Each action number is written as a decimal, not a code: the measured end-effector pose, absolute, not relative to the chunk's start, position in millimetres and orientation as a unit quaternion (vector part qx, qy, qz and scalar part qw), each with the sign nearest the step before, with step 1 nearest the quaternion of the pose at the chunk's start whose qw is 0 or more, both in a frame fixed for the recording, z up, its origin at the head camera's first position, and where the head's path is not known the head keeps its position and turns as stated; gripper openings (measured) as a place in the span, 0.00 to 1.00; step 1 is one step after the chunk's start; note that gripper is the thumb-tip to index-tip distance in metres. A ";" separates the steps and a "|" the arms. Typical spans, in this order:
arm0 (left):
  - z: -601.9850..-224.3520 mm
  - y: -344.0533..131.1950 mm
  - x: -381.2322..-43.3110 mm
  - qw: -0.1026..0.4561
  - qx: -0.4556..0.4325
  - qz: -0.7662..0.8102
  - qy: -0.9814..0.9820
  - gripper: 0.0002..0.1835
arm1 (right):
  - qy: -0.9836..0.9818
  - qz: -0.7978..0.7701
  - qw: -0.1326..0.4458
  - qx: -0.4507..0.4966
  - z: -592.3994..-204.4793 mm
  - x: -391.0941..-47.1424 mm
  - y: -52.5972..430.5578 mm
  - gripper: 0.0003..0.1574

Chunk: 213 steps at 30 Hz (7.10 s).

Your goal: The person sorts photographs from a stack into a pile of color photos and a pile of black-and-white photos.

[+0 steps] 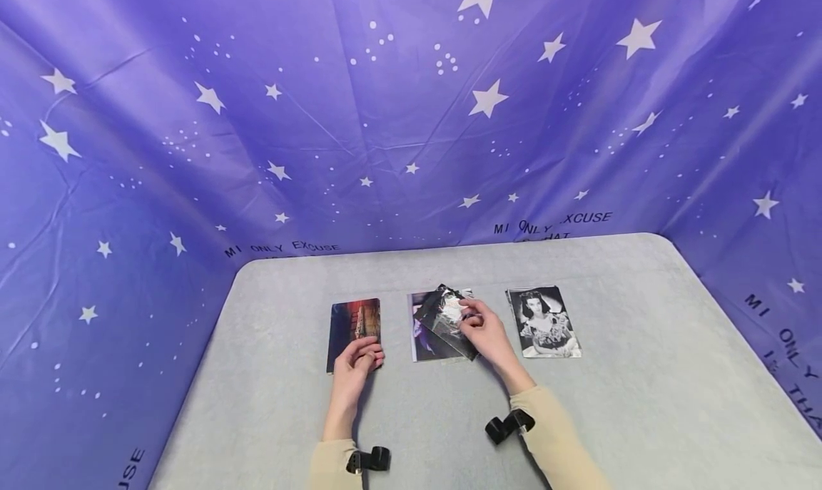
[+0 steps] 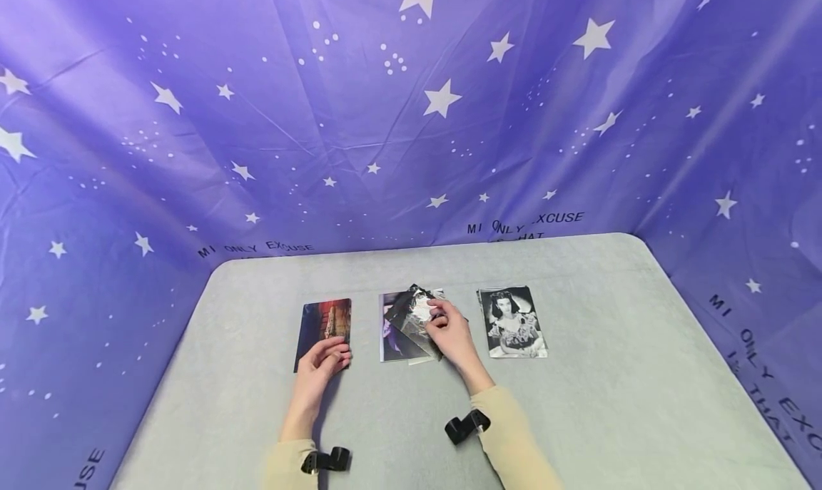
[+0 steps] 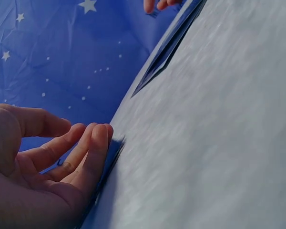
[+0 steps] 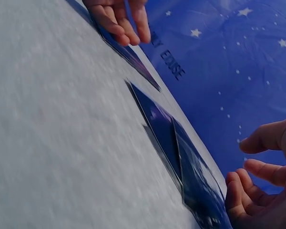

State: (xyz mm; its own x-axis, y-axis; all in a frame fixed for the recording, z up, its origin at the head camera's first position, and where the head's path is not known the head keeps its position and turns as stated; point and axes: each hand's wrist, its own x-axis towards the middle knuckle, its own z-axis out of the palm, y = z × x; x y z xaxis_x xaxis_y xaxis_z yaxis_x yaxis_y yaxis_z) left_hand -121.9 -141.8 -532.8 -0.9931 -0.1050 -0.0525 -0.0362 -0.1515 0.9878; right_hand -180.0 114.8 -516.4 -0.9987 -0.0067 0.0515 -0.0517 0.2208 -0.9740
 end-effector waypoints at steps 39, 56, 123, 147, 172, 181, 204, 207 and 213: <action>-533.8 -45.0 -129.2 -0.060 0.031 -0.849 -0.524 0.31 | -0.774 0.632 -0.020 0.027 -498.8 -175.7 150.2 0.39; -536.3 -51.4 -137.1 -0.052 0.023 -0.829 -0.556 0.31 | -0.748 0.663 -0.023 -0.008 -517.7 -171.7 158.6 0.40; -521.8 81.4 -184.0 -0.150 -0.014 -0.754 -0.639 0.30 | -0.822 0.568 0.024 -0.039 -516.3 -152.6 285.7 0.30; -521.8 56.7 -174.8 -0.139 -0.035 -0.761 -0.633 0.25 | -0.836 0.545 0.053 -0.042 -513.5 -152.9 279.7 0.23; -509.8 -11.2 -157.5 -0.061 0.021 -0.801 -0.596 0.21 | -0.792 0.609 0.045 -0.004 -512.0 -148.5 235.2 0.18; -518.7 -42.6 -158.8 -0.032 0.049 -0.799 -0.598 0.22 | -0.778 0.627 0.032 0.021 -512.4 -150.3 213.4 0.19; -513.5 -94.3 -154.0 -0.023 0.092 -0.742 -0.664 0.23 | -0.728 0.675 -0.090 0.077 -511.7 -161.0 153.5 0.28; -519.1 -95.6 -154.9 -0.022 0.092 -0.740 -0.666 0.23 | -0.727 0.676 -0.094 0.076 -510.9 -162.2 144.0 0.28; -521.4 -95.9 -153.2 -0.022 0.084 -0.744 -0.662 0.23 | -0.724 0.679 -0.102 0.072 -511.7 -164.4 132.3 0.32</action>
State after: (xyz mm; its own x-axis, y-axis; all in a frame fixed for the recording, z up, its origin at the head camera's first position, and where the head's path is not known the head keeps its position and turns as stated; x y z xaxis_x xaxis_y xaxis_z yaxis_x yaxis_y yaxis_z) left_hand -153.2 -95.9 -521.4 -0.9849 -0.0794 -0.1538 -0.1435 -0.1219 0.9821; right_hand -164.4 132.3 -511.7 -0.9689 -0.2423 -0.0508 0.0351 0.0688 -0.9970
